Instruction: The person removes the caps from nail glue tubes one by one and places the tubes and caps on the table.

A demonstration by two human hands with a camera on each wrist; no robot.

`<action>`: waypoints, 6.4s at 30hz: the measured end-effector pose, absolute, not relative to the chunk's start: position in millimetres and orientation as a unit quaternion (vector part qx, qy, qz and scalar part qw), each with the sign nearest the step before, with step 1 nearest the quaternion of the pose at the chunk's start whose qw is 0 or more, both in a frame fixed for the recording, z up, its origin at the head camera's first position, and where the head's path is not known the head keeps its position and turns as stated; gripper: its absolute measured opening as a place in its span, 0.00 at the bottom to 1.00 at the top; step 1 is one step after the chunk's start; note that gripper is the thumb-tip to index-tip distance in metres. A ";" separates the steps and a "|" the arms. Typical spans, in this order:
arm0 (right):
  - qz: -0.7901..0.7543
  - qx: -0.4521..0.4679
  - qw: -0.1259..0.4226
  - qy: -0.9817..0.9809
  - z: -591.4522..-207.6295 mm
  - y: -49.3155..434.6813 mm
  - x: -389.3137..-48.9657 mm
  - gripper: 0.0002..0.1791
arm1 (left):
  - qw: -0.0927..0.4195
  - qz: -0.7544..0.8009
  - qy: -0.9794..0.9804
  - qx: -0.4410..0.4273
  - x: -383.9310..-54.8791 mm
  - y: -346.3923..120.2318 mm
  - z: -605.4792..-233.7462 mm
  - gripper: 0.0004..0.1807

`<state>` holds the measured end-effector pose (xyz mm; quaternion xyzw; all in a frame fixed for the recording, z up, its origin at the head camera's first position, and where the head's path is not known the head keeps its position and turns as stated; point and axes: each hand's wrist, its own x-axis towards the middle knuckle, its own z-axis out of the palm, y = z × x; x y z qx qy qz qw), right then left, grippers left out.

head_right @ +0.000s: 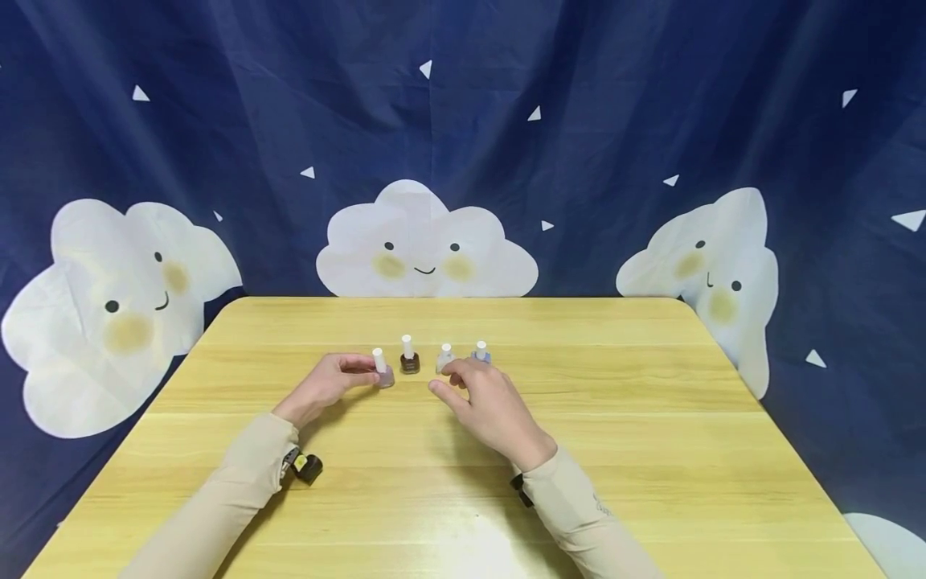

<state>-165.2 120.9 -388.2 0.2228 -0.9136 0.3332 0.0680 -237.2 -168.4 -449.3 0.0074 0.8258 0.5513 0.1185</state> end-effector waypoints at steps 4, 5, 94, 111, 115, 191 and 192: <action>0.332 0.224 0.075 -0.913 -387.7 120.4 -164.4 0.19 | 0.124 0.554 0.823 0.020 -230.8 -163.5 -448.6 0.18; 0.332 0.225 0.075 -0.913 -387.6 120.4 -164.3 0.19 | 0.127 0.555 0.822 0.024 -229.2 -162.0 -448.7 0.18; 0.397 0.322 0.071 -0.857 -424.9 111.2 -175.3 0.04 | 0.132 0.535 0.817 0.172 -177.9 -97.5 -449.6 0.09; 0.388 0.331 0.044 -0.859 -422.6 115.1 -175.9 0.08 | 0.139 0.522 0.821 0.185 -177.3 -99.0 -453.6 0.13; 0.424 0.286 0.004 -0.860 -423.9 114.4 -176.8 0.09 | 0.146 0.532 0.814 0.182 -178.4 -100.1 -454.7 0.12; 0.413 0.295 -0.023 -0.861 -412.7 114.0 -172.8 0.03 | 0.176 0.562 0.790 0.169 -180.3 -100.3 -456.4 0.16; 0.416 0.295 -0.026 -0.860 -412.8 114.1 -172.9 0.03 | 0.175 0.563 0.790 0.170 -180.4 -100.2 -456.5 0.16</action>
